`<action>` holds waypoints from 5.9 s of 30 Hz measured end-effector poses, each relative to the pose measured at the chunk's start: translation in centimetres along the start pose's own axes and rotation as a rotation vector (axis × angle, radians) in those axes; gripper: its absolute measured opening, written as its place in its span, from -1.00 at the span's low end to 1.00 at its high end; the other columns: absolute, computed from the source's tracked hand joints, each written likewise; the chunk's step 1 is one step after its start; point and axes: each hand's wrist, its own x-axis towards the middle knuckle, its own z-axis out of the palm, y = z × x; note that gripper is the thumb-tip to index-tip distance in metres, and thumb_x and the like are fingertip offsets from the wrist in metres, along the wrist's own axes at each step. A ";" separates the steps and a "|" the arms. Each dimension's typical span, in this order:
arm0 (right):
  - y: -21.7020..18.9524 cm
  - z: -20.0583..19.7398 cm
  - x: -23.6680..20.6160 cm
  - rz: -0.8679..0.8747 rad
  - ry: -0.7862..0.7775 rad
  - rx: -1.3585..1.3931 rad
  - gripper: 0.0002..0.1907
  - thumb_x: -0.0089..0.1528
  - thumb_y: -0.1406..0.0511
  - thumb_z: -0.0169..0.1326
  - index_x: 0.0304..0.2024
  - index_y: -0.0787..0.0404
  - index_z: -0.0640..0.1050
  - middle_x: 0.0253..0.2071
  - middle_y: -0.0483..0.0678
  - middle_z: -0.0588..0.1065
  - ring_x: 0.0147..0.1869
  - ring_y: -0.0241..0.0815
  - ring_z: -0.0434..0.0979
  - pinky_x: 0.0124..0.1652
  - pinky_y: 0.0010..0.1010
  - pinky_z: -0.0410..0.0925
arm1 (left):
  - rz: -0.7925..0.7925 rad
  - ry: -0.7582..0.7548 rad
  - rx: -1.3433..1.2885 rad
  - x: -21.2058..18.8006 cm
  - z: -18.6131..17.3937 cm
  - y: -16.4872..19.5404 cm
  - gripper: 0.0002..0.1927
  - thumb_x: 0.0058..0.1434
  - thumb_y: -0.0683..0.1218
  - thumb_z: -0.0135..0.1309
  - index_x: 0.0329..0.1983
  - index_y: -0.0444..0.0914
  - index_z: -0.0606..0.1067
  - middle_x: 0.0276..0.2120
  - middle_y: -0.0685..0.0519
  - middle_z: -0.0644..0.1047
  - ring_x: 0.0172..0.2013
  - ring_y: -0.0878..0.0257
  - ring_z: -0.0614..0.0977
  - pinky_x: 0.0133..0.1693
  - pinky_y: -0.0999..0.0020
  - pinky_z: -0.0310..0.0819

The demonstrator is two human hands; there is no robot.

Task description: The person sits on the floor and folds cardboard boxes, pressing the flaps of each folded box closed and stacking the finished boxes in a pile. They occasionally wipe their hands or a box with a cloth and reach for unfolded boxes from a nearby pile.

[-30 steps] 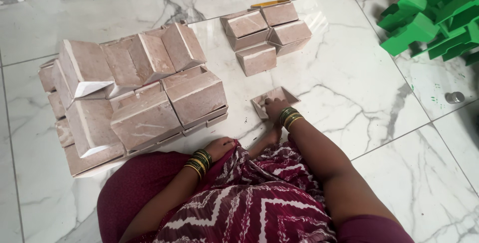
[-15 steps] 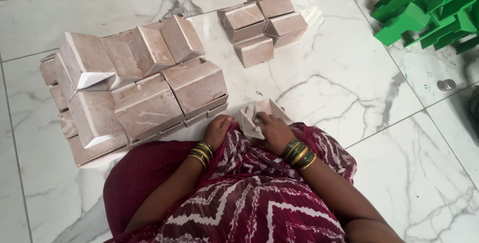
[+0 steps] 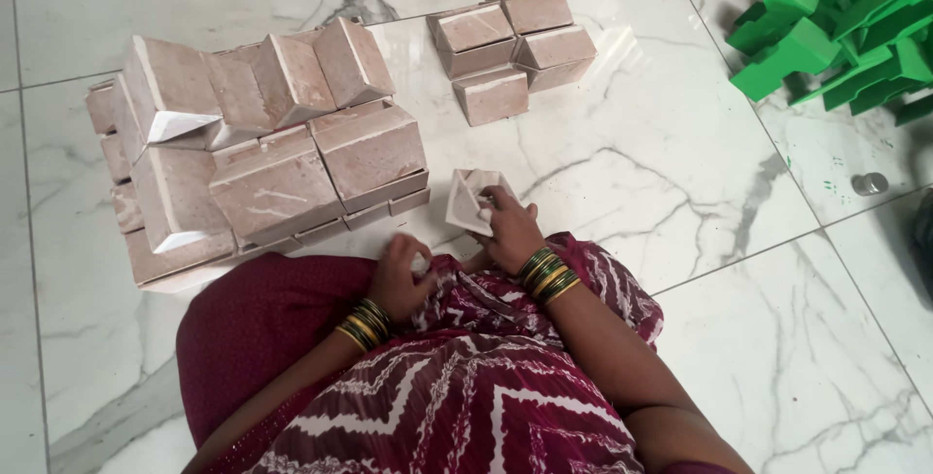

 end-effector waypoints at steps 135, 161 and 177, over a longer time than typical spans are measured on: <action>4.1 8.9 4.8 0.124 -0.815 -0.076 -0.53 0.31 -0.05 -0.06 0.14 -0.01 0.55 0.06 -0.02 0.60 0.16 -0.06 0.60 0.21 -0.24 0.37 | -0.874 0.248 0.246 21.4 -19.8 -13.3 -0.20 0.30 0.21 -0.08 0.51 -0.18 0.03 0.46 -0.17 0.08 0.40 -0.05 0.25 0.34 -0.23 0.01; 4.3 8.9 4.6 0.070 -0.795 -0.055 -0.54 0.30 -0.03 -0.05 0.11 0.03 0.56 0.01 0.04 0.61 0.13 0.00 0.60 0.17 -0.22 0.38 | -0.448 0.485 0.302 19.5 -26.2 -14.3 -0.52 0.23 -0.12 0.16 0.24 -0.04 0.50 0.21 -0.03 0.51 0.23 0.00 0.50 0.30 0.16 0.37; 3.7 8.5 4.7 0.107 -0.820 -0.058 -0.52 0.32 -0.05 -0.06 0.14 0.02 0.54 0.04 0.01 0.61 0.14 -0.04 0.61 0.21 -0.24 0.36 | -0.330 -0.045 0.712 18.5 -22.7 -13.5 0.18 -0.15 -0.02 0.51 0.49 0.10 0.07 0.46 -0.32 0.01 0.28 -0.22 0.34 0.19 0.07 0.39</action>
